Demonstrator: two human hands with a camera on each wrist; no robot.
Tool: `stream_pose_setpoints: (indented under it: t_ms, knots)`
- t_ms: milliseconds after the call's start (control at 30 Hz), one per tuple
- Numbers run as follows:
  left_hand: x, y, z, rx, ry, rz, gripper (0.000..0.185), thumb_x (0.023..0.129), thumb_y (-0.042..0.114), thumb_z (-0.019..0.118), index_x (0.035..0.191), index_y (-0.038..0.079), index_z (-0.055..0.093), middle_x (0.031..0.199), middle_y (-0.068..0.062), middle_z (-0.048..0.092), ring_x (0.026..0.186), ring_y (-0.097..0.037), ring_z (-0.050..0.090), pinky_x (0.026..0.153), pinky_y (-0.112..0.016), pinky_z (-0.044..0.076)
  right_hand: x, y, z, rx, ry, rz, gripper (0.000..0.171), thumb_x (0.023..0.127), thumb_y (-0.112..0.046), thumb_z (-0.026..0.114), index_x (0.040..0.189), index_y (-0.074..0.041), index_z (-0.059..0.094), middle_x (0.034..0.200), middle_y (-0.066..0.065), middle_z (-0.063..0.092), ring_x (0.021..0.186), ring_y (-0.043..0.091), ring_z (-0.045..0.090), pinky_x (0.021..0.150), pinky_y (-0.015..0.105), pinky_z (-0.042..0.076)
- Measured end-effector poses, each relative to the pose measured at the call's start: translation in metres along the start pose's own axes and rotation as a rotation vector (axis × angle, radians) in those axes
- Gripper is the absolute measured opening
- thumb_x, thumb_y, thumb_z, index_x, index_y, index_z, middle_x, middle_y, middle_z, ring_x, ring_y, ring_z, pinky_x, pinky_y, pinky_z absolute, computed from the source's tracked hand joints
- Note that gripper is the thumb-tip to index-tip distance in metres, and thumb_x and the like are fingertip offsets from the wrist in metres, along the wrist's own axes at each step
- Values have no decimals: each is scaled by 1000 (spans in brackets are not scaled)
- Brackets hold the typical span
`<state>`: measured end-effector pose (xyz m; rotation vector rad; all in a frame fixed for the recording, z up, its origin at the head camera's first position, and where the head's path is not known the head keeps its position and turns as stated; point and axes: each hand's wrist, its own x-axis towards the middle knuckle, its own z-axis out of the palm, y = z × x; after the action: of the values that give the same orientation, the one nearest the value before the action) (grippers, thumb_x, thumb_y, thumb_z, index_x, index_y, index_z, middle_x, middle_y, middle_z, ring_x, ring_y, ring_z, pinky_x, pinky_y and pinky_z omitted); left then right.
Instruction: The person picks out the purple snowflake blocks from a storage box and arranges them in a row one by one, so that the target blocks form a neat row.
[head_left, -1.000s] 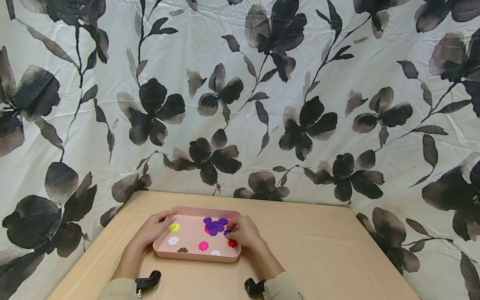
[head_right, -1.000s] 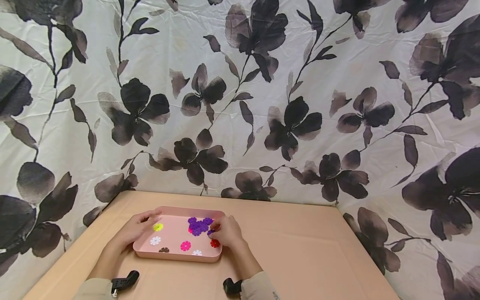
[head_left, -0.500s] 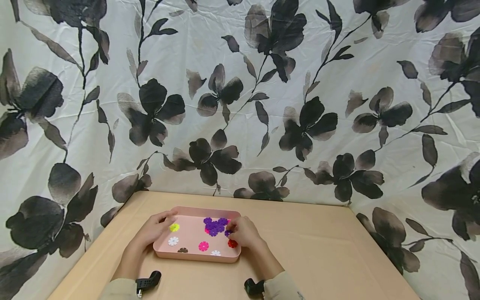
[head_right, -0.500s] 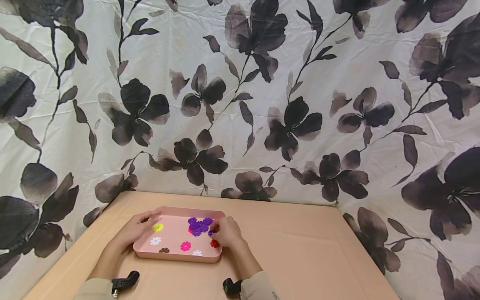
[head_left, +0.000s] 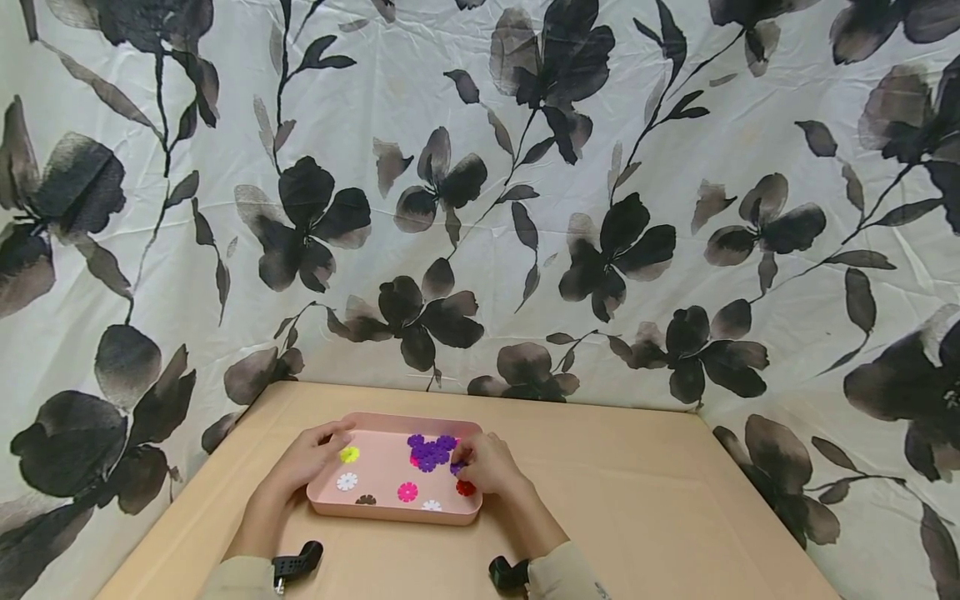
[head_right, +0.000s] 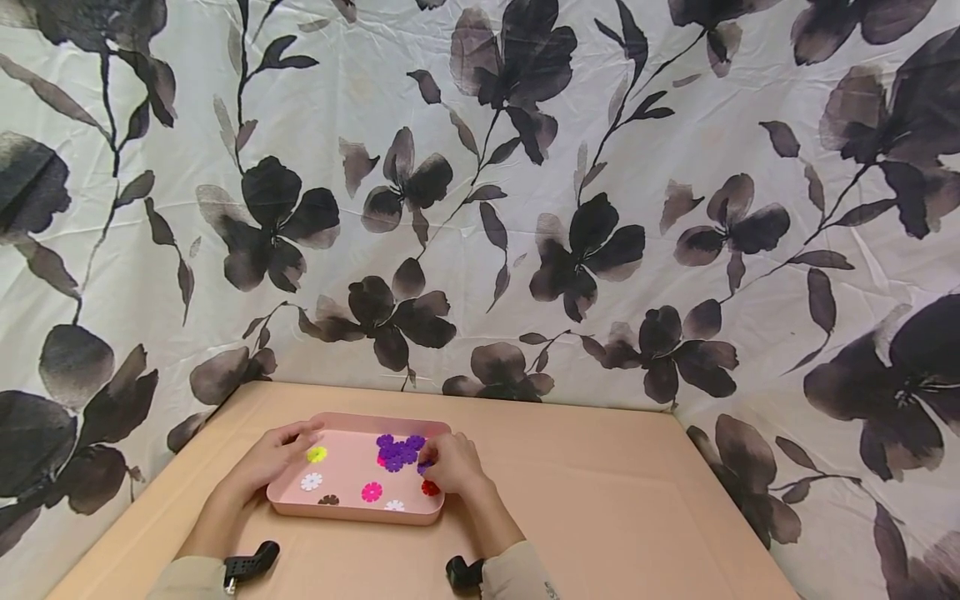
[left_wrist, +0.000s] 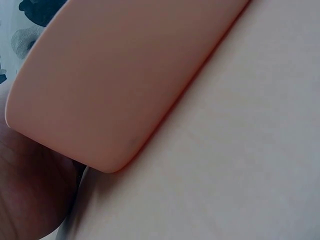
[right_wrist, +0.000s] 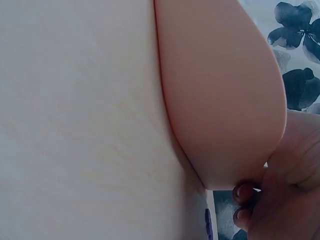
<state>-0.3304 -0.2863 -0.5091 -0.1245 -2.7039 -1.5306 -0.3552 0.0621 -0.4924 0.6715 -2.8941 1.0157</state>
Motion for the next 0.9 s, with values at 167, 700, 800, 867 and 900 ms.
stream_pose_setpoints:
  t_ms: [167,700,800,867,900]
  knots:
    - [0,0,0,2,0,-1,58,106,42,59,152,7,53,161,-26,43,153,-49,32,125,-66,25,0,0,0,12,-5,11,16,81,-4,86,85,-16,77,82,-4,68,88,16,50,79,37,39]
    - [-2,3,1,-6,11,6,54,107,37,58,151,6,54,160,-26,44,152,-49,34,125,-65,26,0,3,-2,1,-19,-34,19,79,-5,87,83,-19,75,82,-8,67,83,14,53,82,39,38]
    - [-2,3,1,-13,9,8,54,107,37,58,151,6,54,160,-27,43,152,-49,33,125,-65,26,0,3,-3,0,-21,-34,19,79,-5,87,83,-19,75,82,-8,68,82,14,54,81,39,39]
    - [-2,3,1,-13,9,11,54,107,37,58,151,5,54,160,-27,43,152,-49,33,125,-64,26,0,3,-3,3,-28,-28,19,80,-5,87,84,-20,75,82,-8,68,79,13,55,79,37,40]
    - [-2,3,1,-11,9,11,53,107,36,58,151,5,54,160,-27,44,152,-49,33,125,-65,26,0,4,-3,6,-30,-31,20,80,-4,87,84,-20,75,81,-7,68,77,13,56,77,36,41]
